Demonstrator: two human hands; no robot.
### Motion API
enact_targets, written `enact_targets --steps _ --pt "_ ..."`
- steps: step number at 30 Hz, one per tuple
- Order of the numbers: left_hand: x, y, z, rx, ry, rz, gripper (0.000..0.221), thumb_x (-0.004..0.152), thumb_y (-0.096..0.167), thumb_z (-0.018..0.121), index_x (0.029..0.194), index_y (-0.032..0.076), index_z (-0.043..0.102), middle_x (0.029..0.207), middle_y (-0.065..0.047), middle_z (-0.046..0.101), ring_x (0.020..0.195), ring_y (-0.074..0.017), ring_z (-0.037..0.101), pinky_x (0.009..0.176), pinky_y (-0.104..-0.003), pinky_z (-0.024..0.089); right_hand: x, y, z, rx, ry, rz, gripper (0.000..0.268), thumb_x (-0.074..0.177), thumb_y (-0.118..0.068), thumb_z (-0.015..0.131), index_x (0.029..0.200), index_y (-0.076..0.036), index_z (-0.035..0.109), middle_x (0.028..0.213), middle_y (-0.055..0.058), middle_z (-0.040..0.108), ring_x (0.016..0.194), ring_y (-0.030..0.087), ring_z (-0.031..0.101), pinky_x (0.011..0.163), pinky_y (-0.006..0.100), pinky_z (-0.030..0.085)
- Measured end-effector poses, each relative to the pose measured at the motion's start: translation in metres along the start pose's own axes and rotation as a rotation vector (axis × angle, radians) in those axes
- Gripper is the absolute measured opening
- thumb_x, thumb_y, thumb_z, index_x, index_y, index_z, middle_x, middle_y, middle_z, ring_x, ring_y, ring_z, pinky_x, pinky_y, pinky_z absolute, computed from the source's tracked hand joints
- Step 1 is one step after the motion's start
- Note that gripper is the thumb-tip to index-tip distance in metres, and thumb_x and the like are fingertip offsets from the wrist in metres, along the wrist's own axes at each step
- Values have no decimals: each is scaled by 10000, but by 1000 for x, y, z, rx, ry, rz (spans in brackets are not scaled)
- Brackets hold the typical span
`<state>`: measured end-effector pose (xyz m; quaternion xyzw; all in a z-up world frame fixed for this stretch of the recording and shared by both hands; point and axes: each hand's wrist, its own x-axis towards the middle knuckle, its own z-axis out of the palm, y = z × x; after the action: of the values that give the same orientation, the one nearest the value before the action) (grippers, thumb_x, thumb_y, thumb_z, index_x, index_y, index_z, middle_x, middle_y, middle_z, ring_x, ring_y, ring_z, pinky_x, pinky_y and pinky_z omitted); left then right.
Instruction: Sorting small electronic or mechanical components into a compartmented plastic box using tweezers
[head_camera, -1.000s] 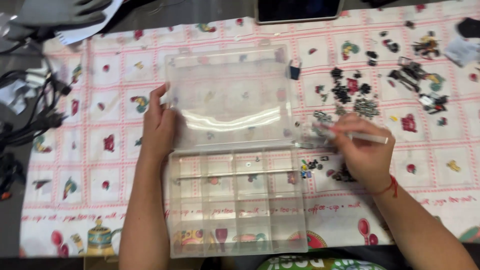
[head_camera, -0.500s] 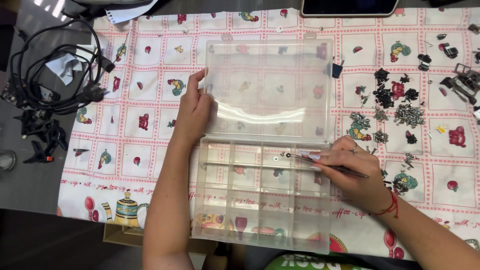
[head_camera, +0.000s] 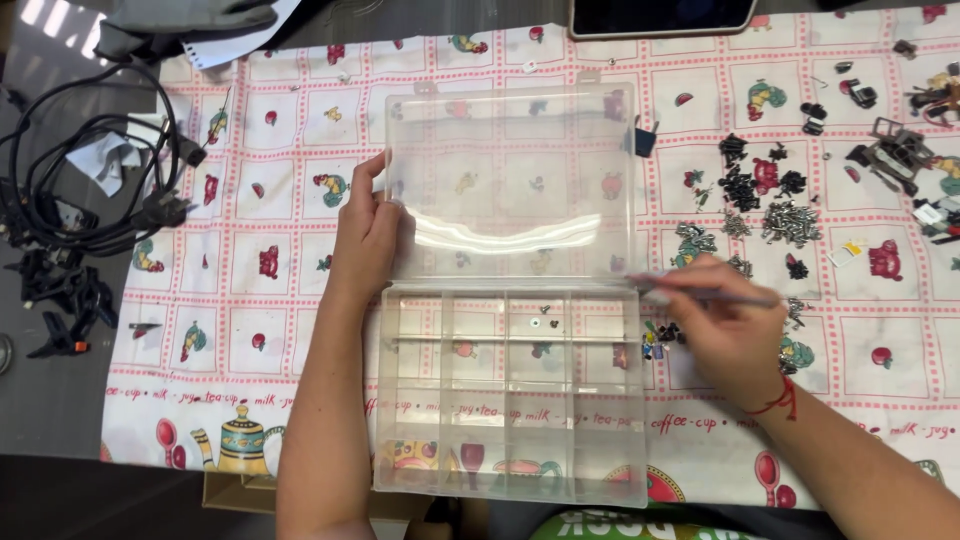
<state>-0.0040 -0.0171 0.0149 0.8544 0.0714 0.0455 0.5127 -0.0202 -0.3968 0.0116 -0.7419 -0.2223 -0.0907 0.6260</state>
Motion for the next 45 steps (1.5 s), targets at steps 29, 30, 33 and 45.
enact_targets --steps 29,30,33,45 --pt "-2 32 4 -3 57 -232 568 935 188 367 1493 172 474 715 59 339 626 -85 301 596 -262 288 48 36 -97 -385 -62 472 160 1044 -252 689 1031 -93 673 722 3 594 627 85 464 585 242 358" --pt "-1 29 4 3 60 -212 555 945 190 364 1488 173 476 731 60 347 642 -86 304 617 -259 292 48 37 -97 -408 -64 475 160 1041 -243 696 1042 -84 683 736 18 640 638 89 507 600 244 386" --pt "-1 26 3 5 53 -200 557 960 203 353 1504 147 455 743 52 358 623 -84 290 597 -258 276 48 38 -97 -399 -59 466 156 1035 -233 702 1040 -77 694 779 29 684 659 88 544 606 240 407" --pt "1 20 4 -6 77 -204 543 963 234 362 1491 171 471 712 56 361 602 -86 326 564 -274 300 43 39 -92 -257 74 385 116 1061 -163 711 1058 -60 660 784 52 658 667 117 614 637 229 471"
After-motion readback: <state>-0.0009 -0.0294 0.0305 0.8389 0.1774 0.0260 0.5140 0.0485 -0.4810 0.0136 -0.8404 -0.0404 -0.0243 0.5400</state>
